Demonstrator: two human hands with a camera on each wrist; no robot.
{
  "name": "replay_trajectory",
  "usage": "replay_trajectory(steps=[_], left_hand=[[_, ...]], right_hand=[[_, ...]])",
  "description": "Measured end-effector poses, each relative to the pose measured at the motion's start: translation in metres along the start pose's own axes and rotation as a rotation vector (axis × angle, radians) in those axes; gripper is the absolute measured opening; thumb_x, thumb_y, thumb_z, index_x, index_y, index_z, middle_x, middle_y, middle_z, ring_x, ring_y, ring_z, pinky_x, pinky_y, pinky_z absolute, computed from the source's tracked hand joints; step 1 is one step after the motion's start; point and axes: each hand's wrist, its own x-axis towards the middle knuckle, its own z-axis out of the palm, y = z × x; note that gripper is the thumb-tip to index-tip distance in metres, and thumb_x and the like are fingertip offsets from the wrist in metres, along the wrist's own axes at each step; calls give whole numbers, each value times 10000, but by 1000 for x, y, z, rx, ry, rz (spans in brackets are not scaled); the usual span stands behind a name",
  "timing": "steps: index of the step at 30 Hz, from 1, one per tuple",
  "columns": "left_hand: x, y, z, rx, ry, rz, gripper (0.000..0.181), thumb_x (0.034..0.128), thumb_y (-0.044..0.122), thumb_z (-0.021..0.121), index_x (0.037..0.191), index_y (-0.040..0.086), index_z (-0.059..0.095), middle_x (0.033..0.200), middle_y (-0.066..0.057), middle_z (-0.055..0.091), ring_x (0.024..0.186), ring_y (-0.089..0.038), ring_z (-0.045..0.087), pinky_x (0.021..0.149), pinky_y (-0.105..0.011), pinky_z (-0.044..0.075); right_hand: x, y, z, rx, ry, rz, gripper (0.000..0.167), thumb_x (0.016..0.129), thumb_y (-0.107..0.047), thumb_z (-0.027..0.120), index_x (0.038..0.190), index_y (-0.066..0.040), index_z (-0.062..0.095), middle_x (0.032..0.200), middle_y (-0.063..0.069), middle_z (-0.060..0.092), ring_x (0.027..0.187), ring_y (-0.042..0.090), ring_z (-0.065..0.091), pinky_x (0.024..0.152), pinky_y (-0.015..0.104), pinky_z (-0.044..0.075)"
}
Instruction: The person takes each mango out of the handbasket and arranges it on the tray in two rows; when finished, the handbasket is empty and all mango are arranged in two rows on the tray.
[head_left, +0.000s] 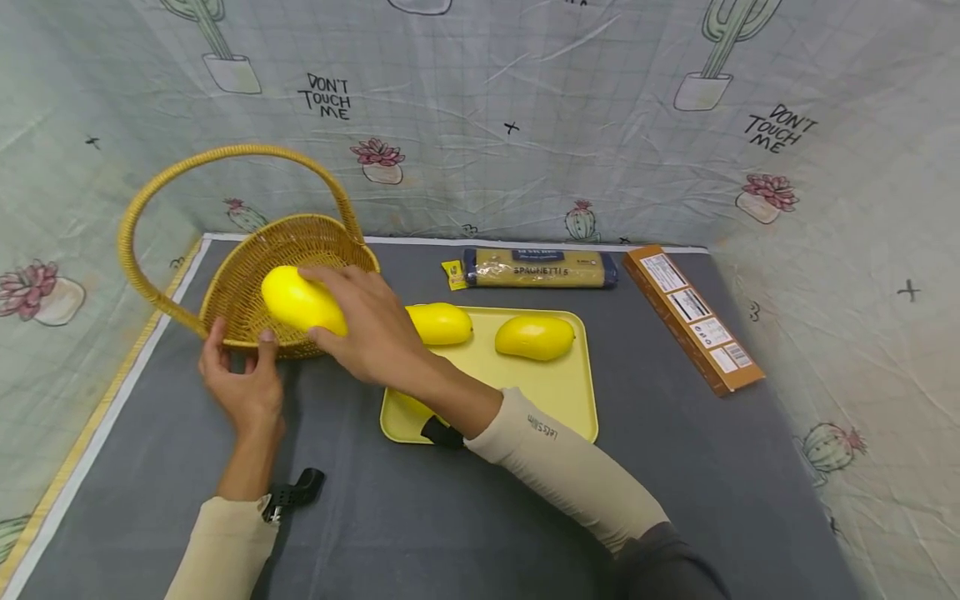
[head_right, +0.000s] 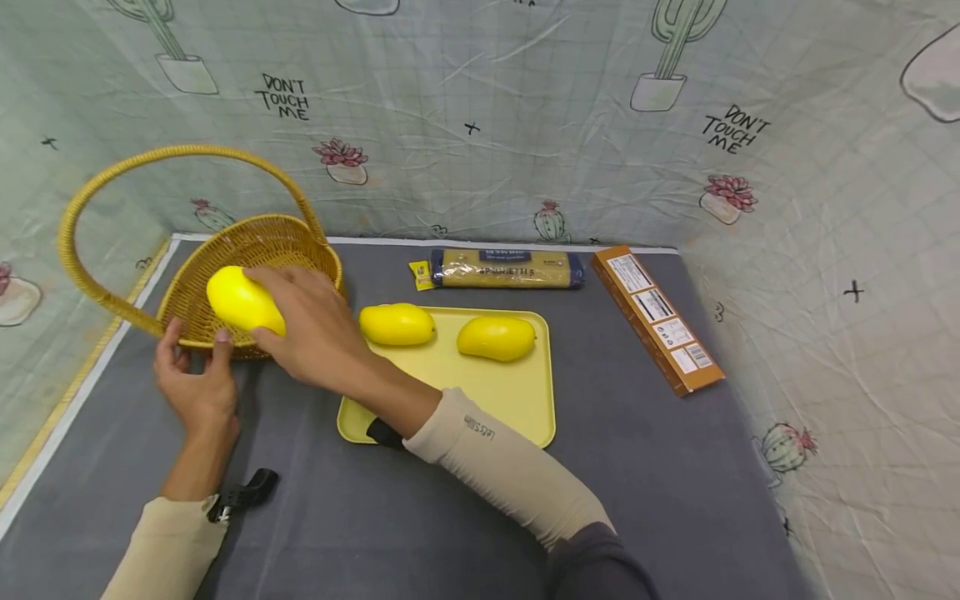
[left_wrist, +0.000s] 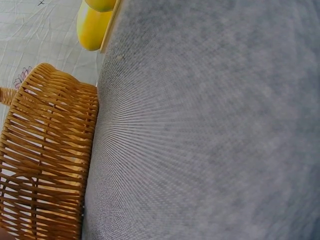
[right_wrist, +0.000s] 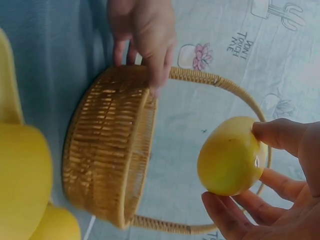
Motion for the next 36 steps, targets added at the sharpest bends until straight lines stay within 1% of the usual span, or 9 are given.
replay_trajectory(steps=[5,7,14,21,27,32,36], left_hand=[[0,1,0,2,9,0,677,922,160,814,1544,201,550,1620,-11,369,1546,-233,327,1264,-444,344],[0,2,1,2,13,-7,673,923,150,809,1543,202,552,1615,-9,375,1545,-237,329,1261,-446,343],[0,2,2,-14,4,-15,673,924,144,806,1544,200,550,1615,-3,371,1552,-238,317,1253,-440,338],[0,2,1,-25,8,-13,664,922,141,814,1532,206,560,1605,11,372,1550,-217,324,1262,-440,339],[-1,1,0,-22,5,-10,656,926,138,813,1528,212,565,1595,14,380,1546,-215,330,1263,-428,337],[-2,1,0,-39,9,-10,655,925,125,809,1528,207,566,1598,11,377,1550,-231,326,1258,-416,339],[-1,2,0,-35,8,-16,655,926,123,809,1528,209,566,1602,15,375,1551,-236,318,1252,-408,341]], right_hand=[[-21,8,-8,-1,15,-6,669,983,-278,777,1590,-249,496,1518,-18,587,1263,185,551,1028,314,456],[-28,12,-11,2,9,-3,669,983,-272,777,1590,-248,497,1525,-21,585,1258,186,550,1040,319,449],[-57,28,-21,5,-1,36,661,972,-260,784,1576,-267,517,1488,-26,599,1256,175,550,1029,347,465],[-86,39,-29,54,-21,73,676,944,-239,821,1558,-272,539,1493,-35,597,1348,182,535,1099,411,473],[-110,54,-33,73,-13,94,683,921,-206,853,1537,-262,563,1503,-53,598,1334,189,548,1140,422,463],[-127,69,-40,62,13,140,688,900,-179,872,1520,-247,582,1497,-40,606,1354,212,559,1165,453,461],[-140,84,-47,30,34,173,690,881,-146,884,1503,-240,600,1493,-22,618,1359,240,571,1160,492,465]])
